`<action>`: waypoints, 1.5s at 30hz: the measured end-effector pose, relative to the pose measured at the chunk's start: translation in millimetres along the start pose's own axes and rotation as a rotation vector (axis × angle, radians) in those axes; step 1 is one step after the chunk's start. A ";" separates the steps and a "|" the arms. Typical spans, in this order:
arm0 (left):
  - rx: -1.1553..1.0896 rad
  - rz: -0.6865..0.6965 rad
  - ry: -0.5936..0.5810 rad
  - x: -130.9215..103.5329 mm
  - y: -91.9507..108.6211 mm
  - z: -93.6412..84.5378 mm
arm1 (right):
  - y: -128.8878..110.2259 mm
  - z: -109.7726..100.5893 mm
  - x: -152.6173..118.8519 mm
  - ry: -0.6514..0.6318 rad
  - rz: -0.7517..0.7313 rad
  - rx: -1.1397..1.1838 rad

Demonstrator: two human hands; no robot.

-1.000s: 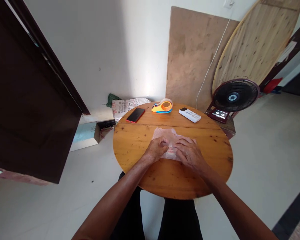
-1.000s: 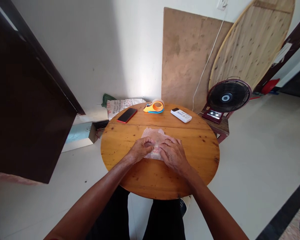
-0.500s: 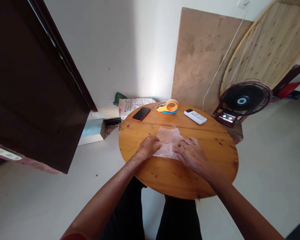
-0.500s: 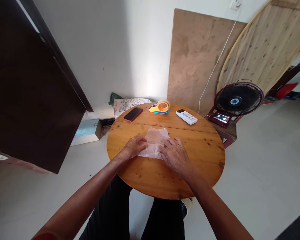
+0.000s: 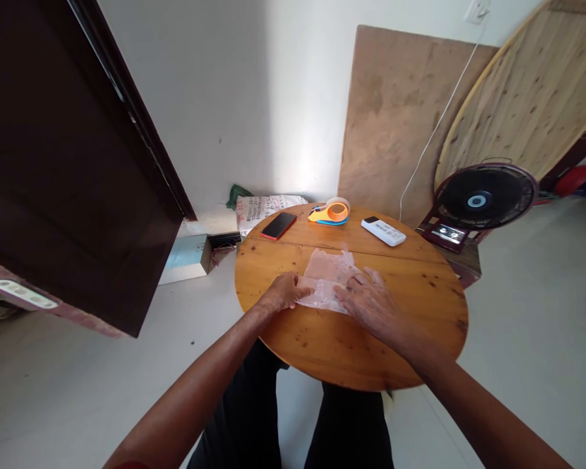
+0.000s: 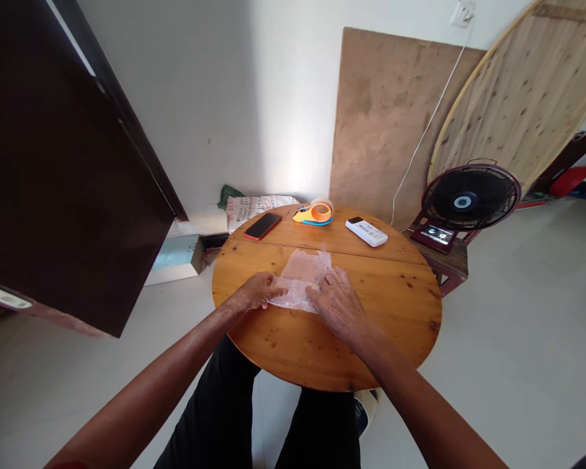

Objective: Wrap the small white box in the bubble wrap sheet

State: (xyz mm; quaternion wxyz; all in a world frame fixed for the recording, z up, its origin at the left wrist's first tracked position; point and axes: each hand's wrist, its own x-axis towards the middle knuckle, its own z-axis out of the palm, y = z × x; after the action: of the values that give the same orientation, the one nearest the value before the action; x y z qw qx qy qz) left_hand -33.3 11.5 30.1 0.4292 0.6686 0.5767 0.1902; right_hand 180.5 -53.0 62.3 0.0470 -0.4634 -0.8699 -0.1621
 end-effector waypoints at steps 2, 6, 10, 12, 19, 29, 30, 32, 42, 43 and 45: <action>-0.042 -0.023 -0.021 4.6 1.1 4.7 | -0.3 -1.2 0.6 -0.021 -0.007 -0.029; -0.049 -0.038 -0.011 14.3 3.4 13.1 | -2.6 -3.5 1.9 -0.068 -0.020 -0.086; -0.048 -0.019 0.050 20.6 4.7 17.9 | -7.6 -6.9 5.7 -0.123 -0.025 -0.125; -0.065 -0.029 0.068 21.4 7.7 19.2 | -9.5 -8.8 9.1 -0.160 -0.032 -0.124; -0.227 -0.131 -0.048 16.1 32.9 22.7 | -9.7 -8.5 19.3 -0.224 -0.061 -0.101; -0.464 -0.162 -0.149 11.7 49.4 21.8 | -11.8 -2.6 7.6 -0.060 -0.006 -0.066; -0.459 -0.151 -0.150 12.2 49.4 22.2 | -11.0 -1.9 6.5 -0.051 0.023 -0.045; -0.437 -0.121 -0.148 13.5 49.5 24.1 | -9.0 -1.3 5.0 -0.033 0.076 0.006; -0.271 0.065 -0.243 8.6 57.8 25.1 | -4.4 2.6 -3.6 0.073 0.177 0.121; -0.280 0.086 -0.281 6.4 57.3 22.2 | -4.0 5.4 -5.2 0.085 0.186 0.121; -0.285 0.143 -0.343 1.6 55.2 17.4 | -2.6 11.0 -8.0 0.110 0.194 0.122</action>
State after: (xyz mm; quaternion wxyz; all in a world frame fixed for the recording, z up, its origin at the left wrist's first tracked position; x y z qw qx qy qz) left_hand 13.7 8.6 63.7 0.5965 0.6628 0.4138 0.1835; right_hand 183.6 -57.1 49.4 0.1381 -0.5319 -0.8255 -0.1285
